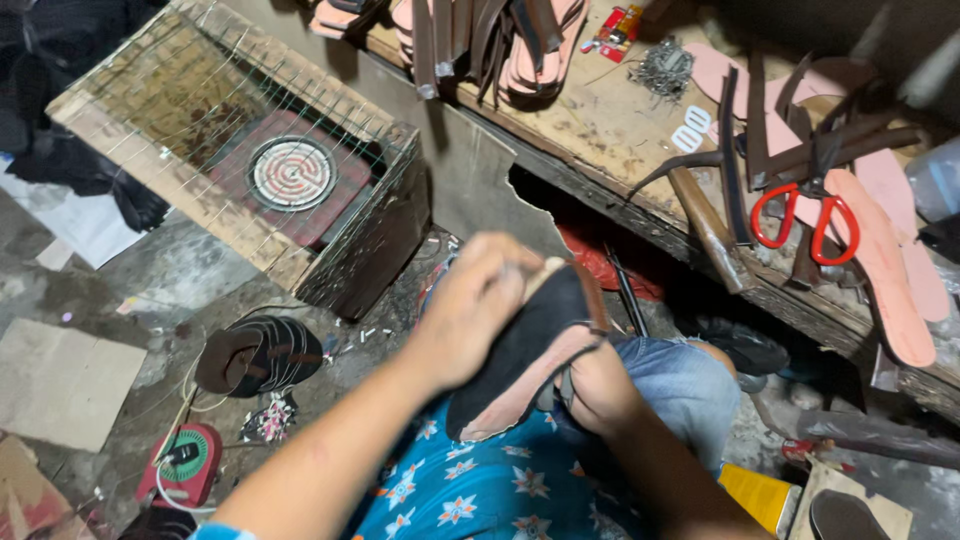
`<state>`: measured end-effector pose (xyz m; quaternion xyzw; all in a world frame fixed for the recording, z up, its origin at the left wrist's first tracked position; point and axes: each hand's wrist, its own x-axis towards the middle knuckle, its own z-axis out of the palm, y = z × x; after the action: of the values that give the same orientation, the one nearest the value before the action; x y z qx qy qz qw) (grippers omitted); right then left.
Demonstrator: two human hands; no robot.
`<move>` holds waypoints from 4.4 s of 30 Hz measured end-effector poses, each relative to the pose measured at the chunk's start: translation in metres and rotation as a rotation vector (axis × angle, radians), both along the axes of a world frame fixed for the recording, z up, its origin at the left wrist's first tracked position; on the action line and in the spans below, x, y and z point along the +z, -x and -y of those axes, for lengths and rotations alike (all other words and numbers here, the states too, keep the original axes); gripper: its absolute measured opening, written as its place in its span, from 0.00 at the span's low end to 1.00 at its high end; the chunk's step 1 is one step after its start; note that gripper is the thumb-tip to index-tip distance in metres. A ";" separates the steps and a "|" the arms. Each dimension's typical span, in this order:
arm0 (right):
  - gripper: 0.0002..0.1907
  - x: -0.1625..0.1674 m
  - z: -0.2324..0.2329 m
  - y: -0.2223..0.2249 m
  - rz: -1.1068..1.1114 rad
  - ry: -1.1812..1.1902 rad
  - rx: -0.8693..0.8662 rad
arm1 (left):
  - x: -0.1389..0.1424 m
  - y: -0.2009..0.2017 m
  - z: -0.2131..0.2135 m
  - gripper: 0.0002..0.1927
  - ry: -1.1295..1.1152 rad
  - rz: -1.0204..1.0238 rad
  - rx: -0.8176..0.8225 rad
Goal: The person sits on the floor holding a shoe upper mounted on a wooden last. They pull and press the upper material over the last, use pincers to grip and tuck the edges, and hammer the sole edge and toe area to set the material in place, then flex and check the shoe before setting it down.
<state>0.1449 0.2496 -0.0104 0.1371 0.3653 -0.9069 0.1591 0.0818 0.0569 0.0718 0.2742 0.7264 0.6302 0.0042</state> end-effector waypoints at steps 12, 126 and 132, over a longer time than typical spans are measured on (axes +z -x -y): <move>0.32 0.065 0.002 -0.035 -0.098 -0.368 0.126 | -0.059 0.071 0.009 0.15 -0.583 1.003 -0.043; 0.18 0.066 0.001 -0.012 -0.183 -0.215 0.347 | -0.067 0.051 0.010 0.18 -0.548 0.781 -0.106; 0.10 0.077 -0.072 0.121 -0.096 -0.651 0.046 | -0.091 0.045 0.014 0.22 -0.713 0.867 -0.032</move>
<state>0.0238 0.3219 0.0664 0.1296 0.6460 -0.7442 0.1098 0.0372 0.0425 -0.0189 -0.0144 0.3958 0.8918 0.2189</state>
